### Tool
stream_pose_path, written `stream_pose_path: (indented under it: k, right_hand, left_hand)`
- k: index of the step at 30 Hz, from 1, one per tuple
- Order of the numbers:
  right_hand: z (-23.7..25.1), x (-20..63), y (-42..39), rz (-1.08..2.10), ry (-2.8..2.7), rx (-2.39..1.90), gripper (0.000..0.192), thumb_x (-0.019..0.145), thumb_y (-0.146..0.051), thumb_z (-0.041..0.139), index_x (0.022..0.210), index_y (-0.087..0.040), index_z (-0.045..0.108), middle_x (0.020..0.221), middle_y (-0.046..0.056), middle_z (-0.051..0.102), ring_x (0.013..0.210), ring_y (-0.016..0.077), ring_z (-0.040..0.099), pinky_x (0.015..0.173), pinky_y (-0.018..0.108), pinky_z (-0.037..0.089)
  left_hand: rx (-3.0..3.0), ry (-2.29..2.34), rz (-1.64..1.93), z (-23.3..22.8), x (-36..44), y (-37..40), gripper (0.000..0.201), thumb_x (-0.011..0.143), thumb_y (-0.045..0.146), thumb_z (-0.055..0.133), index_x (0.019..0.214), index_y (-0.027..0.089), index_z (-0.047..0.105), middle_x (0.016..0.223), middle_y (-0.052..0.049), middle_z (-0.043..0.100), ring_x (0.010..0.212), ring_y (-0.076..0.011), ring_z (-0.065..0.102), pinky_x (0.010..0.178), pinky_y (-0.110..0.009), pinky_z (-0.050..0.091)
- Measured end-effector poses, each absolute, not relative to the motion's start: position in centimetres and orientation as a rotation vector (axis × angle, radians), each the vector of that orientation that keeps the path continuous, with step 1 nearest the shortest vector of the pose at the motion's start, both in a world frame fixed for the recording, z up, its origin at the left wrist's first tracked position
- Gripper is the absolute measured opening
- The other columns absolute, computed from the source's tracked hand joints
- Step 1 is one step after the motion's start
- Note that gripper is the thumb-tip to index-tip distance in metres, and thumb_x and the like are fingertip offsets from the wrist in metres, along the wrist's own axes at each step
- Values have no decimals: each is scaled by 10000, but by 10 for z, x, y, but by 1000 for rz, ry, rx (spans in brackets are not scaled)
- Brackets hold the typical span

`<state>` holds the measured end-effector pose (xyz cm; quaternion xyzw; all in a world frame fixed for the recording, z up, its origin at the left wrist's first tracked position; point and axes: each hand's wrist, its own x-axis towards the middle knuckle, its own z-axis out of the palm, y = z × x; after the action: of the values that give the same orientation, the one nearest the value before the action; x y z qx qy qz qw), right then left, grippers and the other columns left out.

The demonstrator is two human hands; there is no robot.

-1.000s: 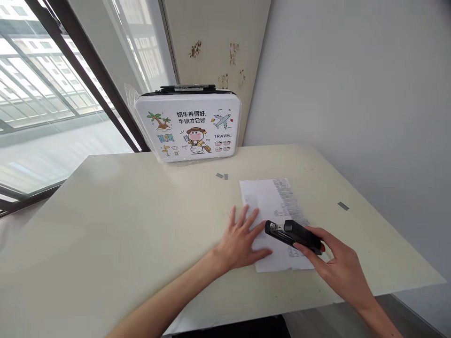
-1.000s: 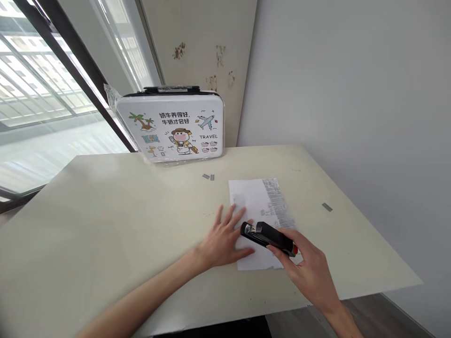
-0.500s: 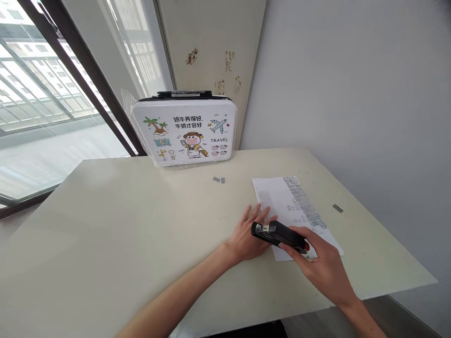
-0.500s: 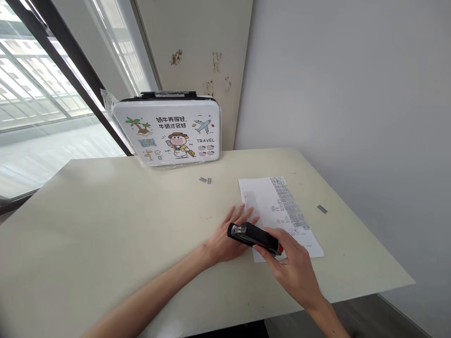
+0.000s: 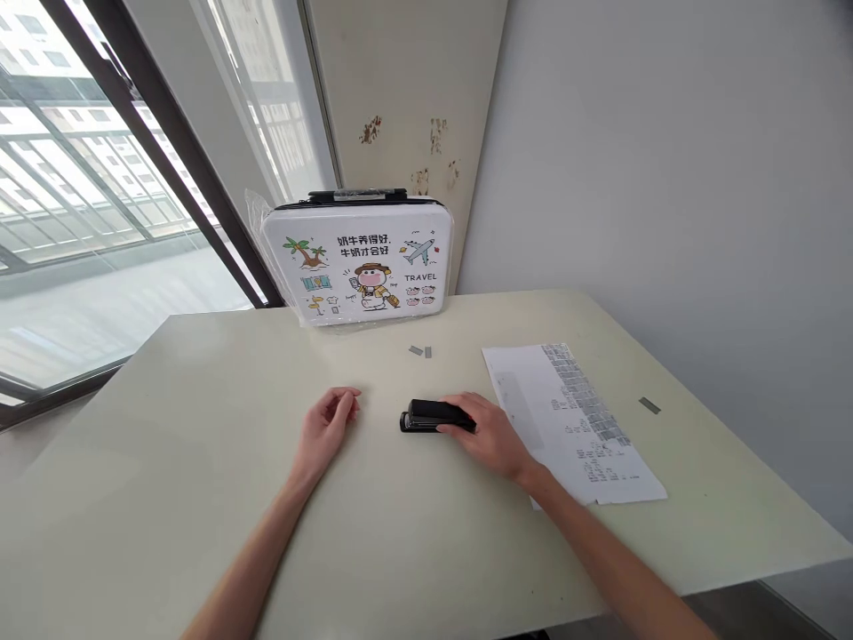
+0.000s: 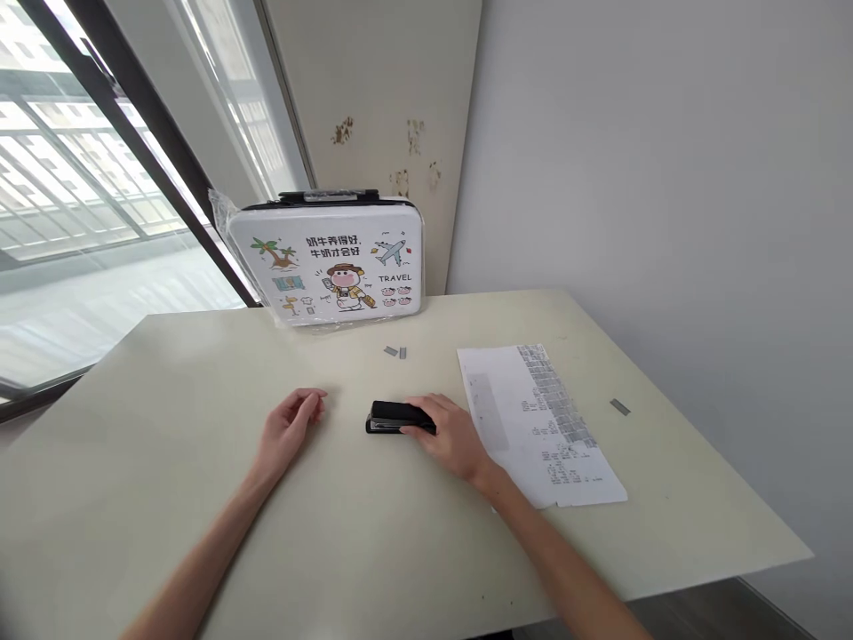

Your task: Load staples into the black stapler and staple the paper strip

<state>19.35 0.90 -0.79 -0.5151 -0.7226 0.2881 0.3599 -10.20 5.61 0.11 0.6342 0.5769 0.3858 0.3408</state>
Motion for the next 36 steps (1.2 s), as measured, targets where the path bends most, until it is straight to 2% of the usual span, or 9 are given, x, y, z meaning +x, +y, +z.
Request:
stream_pose_path:
  k: [5,10,12,15,20,24,30,34,36]
  right_hand:
    - [-16,189,16,830,-1828,-1294,320,999,-477,622,1261,-301,675,1190,55,747,1102,261,682,938,424,570]
    - [-26,191,10,915,-1495,-1358,454,1105,-516,310,1229,-244,653,1206,80,745,1154,236,687,1031,404,526]
    - [-31,189,9,894,-1452,-1395,471,1112,-517,266,1249,-232,614,1207,94,738,1133,234,691,1015,406,530]
    - [-34,188,9,895,-1441,-1412,454,1105,-531,291,1262,-231,595,1211,101,731,1117,237,690,988,404,540]
    - [-33,187,10,895,-1455,-1410,450,1099,-537,304,1256,-241,605,1186,97,733,1077,239,693,968,409,548]
    - [-28,188,10,895,-1477,-1397,455,1103,-521,287,1256,-248,617,1171,90,734,1049,235,694,952,404,558]
    - [-23,189,5,802,-1726,-1352,315,977,-470,639,1220,-271,663,1140,62,735,1037,259,681,907,410,574]
    - [-21,187,2,698,-1762,-1323,228,1006,-378,620,1207,-279,660,1097,71,737,1015,264,685,861,416,597]
    - [-18,184,0,577,-1778,-1227,218,1025,-321,599,1234,-292,654,1129,75,738,1077,268,677,899,432,598]
  left_hand:
    - [1632,1494,945,4,-95,51,391,985,555,551,989,206,727,815,-22,662,764,-192,600,710,-284,460]
    - [1602,1518,978,4,-93,51,387,984,551,548,1000,204,719,805,-16,652,765,-192,599,718,-287,455]
    - [1587,1535,1002,4,-93,51,375,983,542,551,1000,206,716,811,-14,653,774,-192,601,732,-287,456]
    - [1557,1582,1056,5,-92,50,358,981,529,549,1007,211,710,864,-26,677,849,-210,630,784,-294,468]
    - [1468,1683,1174,6,-94,50,359,990,539,528,1049,222,687,1134,-63,720,1059,-248,641,865,-308,478]
    - [1417,1689,1197,4,-97,53,373,990,557,521,1040,223,681,1162,-63,719,1098,-258,630,869,-313,480]
    - [1349,1512,1211,3,-95,51,391,977,576,575,1076,214,685,1206,-75,715,1179,-260,644,1074,-362,436]
    - [1220,1289,1191,2,-78,45,449,1006,606,518,1169,211,658,1339,-117,692,1273,-281,647,1117,-429,466]
    - [1104,1174,1172,0,-68,42,491,1013,621,474,1178,194,650,1354,-151,691,1276,-308,657,1100,-478,501]
